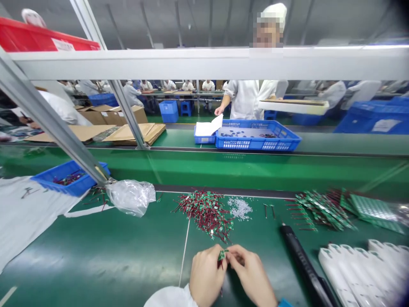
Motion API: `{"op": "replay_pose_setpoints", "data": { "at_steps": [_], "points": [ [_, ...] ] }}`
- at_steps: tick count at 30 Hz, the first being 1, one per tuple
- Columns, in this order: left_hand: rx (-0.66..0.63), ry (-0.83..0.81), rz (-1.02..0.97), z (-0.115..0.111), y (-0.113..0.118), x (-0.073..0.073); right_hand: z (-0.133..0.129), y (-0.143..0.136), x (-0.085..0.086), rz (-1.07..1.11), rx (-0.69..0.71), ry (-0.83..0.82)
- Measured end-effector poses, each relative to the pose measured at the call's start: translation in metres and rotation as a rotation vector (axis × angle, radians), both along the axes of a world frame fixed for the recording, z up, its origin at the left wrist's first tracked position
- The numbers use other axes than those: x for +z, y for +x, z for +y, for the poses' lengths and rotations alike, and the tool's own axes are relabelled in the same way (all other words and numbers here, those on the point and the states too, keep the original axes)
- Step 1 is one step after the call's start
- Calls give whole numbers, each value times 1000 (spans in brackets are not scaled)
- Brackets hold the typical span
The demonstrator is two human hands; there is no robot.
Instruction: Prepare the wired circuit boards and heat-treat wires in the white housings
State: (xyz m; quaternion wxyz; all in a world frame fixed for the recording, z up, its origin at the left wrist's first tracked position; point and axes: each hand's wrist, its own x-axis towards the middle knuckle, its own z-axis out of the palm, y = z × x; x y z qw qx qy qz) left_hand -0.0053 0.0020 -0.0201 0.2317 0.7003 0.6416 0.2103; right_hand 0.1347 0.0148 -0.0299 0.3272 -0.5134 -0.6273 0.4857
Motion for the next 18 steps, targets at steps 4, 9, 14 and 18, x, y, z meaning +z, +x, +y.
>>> {"op": "replay_pose_setpoints", "data": {
  "at_steps": [4,9,14,18],
  "points": [
    [26,-15,0,3,2,-5,2,-2,-1,-92,-13,16],
    [36,-11,-60,10,3,-5,4,-4,2,-257,-60,42],
    [33,14,-130,16,3,-5,4,-10,10,-485,-128,91],
    [42,-14,-174,19,1,-11,4,-15,6,-576,-173,93]
  ]
}}
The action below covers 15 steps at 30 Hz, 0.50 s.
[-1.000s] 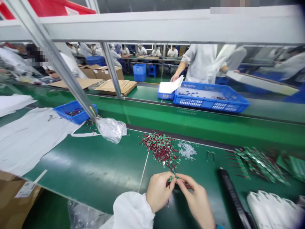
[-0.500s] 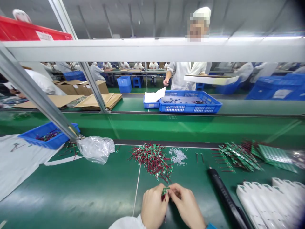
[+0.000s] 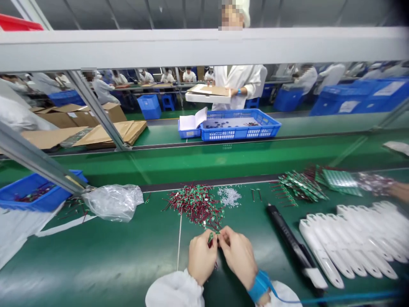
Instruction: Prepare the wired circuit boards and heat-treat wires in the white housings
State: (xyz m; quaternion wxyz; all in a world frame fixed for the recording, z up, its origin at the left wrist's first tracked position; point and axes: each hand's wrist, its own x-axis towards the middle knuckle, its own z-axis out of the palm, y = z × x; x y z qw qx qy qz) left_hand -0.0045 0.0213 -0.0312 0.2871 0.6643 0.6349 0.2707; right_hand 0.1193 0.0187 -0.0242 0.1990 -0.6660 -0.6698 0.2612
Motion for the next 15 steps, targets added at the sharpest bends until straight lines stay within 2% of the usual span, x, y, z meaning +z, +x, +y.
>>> {"op": "replay_pose_setpoints", "data": {
  "at_steps": [2,6,8,10,15],
  "points": [
    [-5,-24,-26,2,-3,-3,2,0,-7,86,-6,2],
    [-62,-112,-38,6,-9,-5,10,7,-27,498,60,-100],
    [-109,-142,-19,8,-11,-5,13,11,-34,636,90,-156],
    [-149,-153,11,10,-12,-6,14,13,-37,657,92,-162],
    [-234,-172,131,17,-13,-6,10,13,-28,455,59,-107]
  ]
}}
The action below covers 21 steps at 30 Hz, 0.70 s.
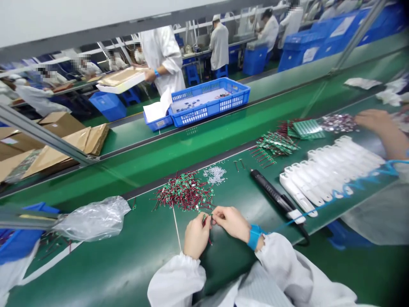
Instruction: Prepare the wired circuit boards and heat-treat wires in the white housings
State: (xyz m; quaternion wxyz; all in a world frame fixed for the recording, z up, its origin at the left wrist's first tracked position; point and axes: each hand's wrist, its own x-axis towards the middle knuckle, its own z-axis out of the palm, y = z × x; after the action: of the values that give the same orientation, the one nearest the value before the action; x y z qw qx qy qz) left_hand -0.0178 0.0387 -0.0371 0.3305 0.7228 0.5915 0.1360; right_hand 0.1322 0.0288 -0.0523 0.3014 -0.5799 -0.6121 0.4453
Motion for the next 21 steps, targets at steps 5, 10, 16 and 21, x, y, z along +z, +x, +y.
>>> {"op": "replay_pose_setpoints", "data": {
  "at_steps": [5,10,16,21],
  "points": [
    [-62,-7,15,6,-5,6,-1,0,8,-101,9,33],
    [-121,39,11,7,-8,7,-1,1,6,-122,26,47],
    [-154,42,-11,7,-8,4,3,4,1,23,37,24],
    [-133,32,-23,9,-12,-4,4,-6,-2,45,-9,26]
  ]
}}
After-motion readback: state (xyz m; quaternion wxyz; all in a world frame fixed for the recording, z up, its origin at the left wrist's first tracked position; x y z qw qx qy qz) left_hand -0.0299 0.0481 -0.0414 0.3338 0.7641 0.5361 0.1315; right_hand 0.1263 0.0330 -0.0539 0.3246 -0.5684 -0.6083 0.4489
